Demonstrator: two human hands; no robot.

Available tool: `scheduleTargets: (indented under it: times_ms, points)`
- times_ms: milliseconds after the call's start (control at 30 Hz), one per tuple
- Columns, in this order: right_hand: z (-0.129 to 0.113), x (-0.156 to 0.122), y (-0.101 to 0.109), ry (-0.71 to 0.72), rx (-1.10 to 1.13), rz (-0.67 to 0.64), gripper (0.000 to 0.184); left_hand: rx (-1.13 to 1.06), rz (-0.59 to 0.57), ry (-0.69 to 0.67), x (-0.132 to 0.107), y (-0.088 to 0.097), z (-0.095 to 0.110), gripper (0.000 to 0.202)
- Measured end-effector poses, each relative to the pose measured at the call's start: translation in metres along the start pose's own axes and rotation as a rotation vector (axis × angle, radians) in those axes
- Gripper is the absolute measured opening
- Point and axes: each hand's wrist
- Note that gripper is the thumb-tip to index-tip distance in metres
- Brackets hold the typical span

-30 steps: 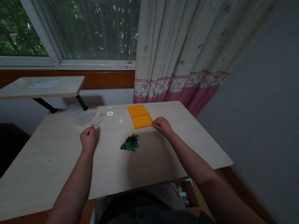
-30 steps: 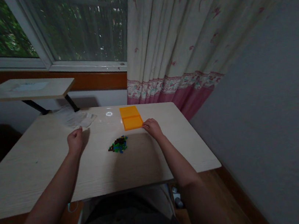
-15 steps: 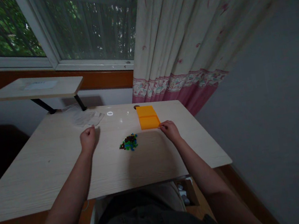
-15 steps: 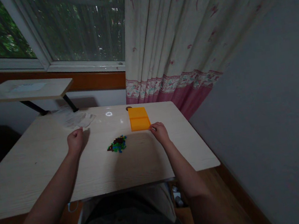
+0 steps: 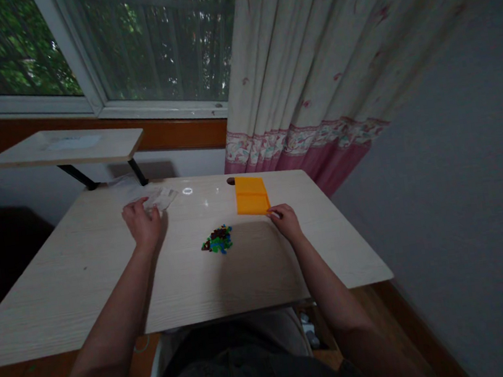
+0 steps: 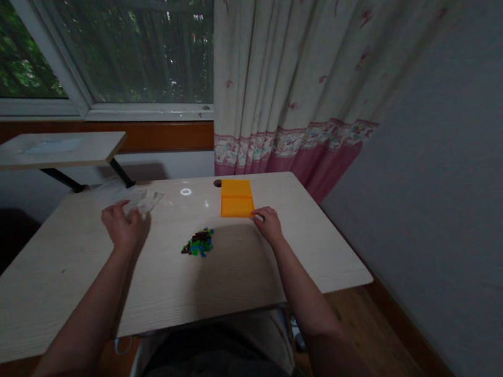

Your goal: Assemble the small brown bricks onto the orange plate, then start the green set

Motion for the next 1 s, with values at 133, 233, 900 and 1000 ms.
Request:
scheduleTargets:
  times_ms: [133,233,900,1000]
  points:
    - [0.000,0.000,0.001,-0.008,-0.002,-0.006,0.022,0.317,-0.010,-0.160,0.030,0.013,-0.006,0.059]
    - [-0.001,0.000,0.001,-0.017,-0.006,-0.009,0.022,0.440,-0.184,-0.239,0.046,0.017,-0.017,0.066]
    - [-0.004,0.000,0.001,-0.037,-0.002,-0.012,0.020,0.671,-0.554,-0.547,0.073,0.039,-0.034,0.059]
    - [-0.004,0.000,0.001,-0.038,-0.001,-0.012,0.019,0.663,-0.541,-0.572,0.074,0.047,-0.032,0.060]
Point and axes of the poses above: each hand's wrist, its own x-axis towards the middle knuckle, its own y-axis out of the back of the hand, z = x × y, and after that the axes turned 11 degrees about -y, right-handed
